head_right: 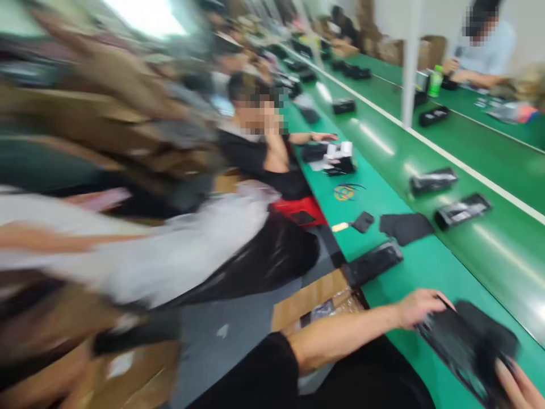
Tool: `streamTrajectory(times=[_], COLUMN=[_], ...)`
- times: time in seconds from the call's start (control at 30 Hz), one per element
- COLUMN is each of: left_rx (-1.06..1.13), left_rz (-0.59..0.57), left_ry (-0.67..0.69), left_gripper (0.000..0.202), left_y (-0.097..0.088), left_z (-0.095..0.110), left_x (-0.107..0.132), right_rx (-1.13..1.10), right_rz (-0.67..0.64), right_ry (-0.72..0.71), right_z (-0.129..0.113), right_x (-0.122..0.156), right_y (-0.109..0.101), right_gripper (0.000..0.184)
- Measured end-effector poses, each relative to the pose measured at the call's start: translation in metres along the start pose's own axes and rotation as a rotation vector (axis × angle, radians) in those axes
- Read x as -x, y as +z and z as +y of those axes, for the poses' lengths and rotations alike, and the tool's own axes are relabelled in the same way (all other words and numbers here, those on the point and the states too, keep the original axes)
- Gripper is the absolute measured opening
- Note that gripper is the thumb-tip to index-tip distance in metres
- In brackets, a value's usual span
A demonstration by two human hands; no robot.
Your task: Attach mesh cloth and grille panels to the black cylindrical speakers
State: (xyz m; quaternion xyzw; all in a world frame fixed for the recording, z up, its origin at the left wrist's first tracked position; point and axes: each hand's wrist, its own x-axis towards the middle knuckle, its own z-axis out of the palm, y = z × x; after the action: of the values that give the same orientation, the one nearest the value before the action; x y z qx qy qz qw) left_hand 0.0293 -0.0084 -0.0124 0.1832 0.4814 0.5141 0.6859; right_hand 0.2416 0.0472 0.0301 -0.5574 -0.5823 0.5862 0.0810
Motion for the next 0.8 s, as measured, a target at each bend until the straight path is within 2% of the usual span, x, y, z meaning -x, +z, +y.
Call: streamTrajectory(times=[0.07, 0.13, 0.2, 0.33, 0.43, 0.57, 0.63, 0.7, 0.8], left_rx=[0.067, 0.122, 0.167, 0.053, -0.009, -0.096, -0.167, -0.235, -0.310], left_rz=[-0.064, -0.135, -0.159, -0.165, -0.135, -0.134, -0.144, -0.150, -0.125], left_ry=[-0.023, -0.074, -0.107, -0.145, -0.148, -0.097, -0.062, -0.043, -0.031], left_gripper=[0.032, 0.042, 0.052, 0.063, 0.060, 0.059, 0.057, 0.054, 0.050], left_y=[-0.005, -0.016, -0.027, -0.036, -0.035, -0.033, -0.032, -0.031, -0.034], left_z=[0.010, 0.012, 0.011, 0.011, 0.011, 0.008, 0.007, 0.007, 0.009], left_x=[0.009, 0.007, 0.004, 0.011, 0.012, 0.006, 0.006, 0.007, 0.010], right_rx=[-0.139, -0.327, -0.462, -0.535, -0.483, -0.173, -0.022, 0.046, -0.105], right_rz=[0.149, 0.211, 0.207, 0.166, 0.182, 0.545, 0.650, 0.631, 0.516], right_ry=[0.085, 0.106, 0.098, 0.118, 0.127, 0.018, -0.025, -0.010, 0.030], right_z=[0.007, 0.012, 0.017, 0.029, 0.037, 0.039, 0.040, 0.043, 0.054], right_x=[0.022, 0.025, 0.021, 0.023, 0.027, 0.021, 0.016, 0.012, 0.012], right_y=[0.005, 0.009, 0.009, 0.009, 0.011, 0.024, 0.030, 0.030, 0.019], right_gripper=[0.079, 0.078, 0.067, 0.050, 0.055, 0.084, 0.095, 0.093, 0.069])
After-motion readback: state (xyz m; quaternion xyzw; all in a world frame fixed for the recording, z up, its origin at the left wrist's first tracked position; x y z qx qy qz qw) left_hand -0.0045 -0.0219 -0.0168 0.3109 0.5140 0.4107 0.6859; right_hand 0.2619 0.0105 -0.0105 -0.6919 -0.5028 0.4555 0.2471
